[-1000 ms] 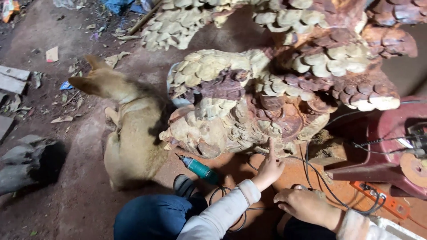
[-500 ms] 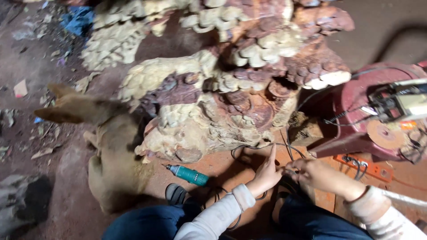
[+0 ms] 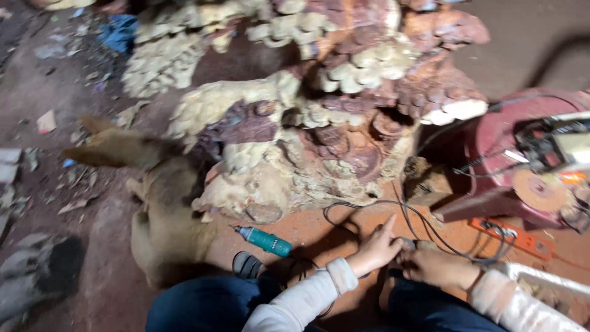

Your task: Carving intricate details into a large wooden sculpture using a rotary tool and a manual chisel with a mallet.

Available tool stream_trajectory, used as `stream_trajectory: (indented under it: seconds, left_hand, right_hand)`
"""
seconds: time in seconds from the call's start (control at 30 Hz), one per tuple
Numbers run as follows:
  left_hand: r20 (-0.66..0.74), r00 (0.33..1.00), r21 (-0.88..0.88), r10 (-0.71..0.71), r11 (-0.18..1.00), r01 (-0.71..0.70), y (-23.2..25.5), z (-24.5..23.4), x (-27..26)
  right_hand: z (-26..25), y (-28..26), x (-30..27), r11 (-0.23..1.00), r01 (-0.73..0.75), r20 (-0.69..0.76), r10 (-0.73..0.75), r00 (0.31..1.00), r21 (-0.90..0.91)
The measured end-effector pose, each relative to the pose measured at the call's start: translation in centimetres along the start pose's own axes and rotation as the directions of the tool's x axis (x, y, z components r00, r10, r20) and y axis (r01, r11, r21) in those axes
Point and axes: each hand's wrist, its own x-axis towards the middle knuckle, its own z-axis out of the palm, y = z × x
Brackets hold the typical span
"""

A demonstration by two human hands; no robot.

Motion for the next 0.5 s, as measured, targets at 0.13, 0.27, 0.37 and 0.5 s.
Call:
stream_trajectory:
  seconds: [0.13, 0.27, 0.37, 0.5]
  left_hand:
    - [0.008, 1.000, -0.017, 0.006, 1.000, -0.006, 0.5, -0.6, -0.6]
    - [0.053, 0.999, -0.139, 0.011, 0.990, -0.004, 0.5, -1.3, -0.8]
    - [-0.046, 0.996, 0.009, 0.072, 0.997, -0.072, -1.6, -0.2, 0.3]
    - [-0.045, 0.994, -0.009, 0.100, 0.995, -0.100, -1.1, -0.8, 0.0]
  right_hand:
    - [1.8, 0.0, 1.4, 0.997, 0.049, 0.113, -0.055, 0.992, 0.061]
    - [-2.0, -2.3, 1.0, 0.977, 0.018, 0.067, -0.004, 0.998, -0.211]
    - [-3.4, -0.9, 0.4, 0.998, -0.052, -0.021, 0.052, 0.998, -0.036]
    - [-1.4, 1.8, 1.2, 0.993, -0.081, -0.213, 0.062, 0.975, -0.081]
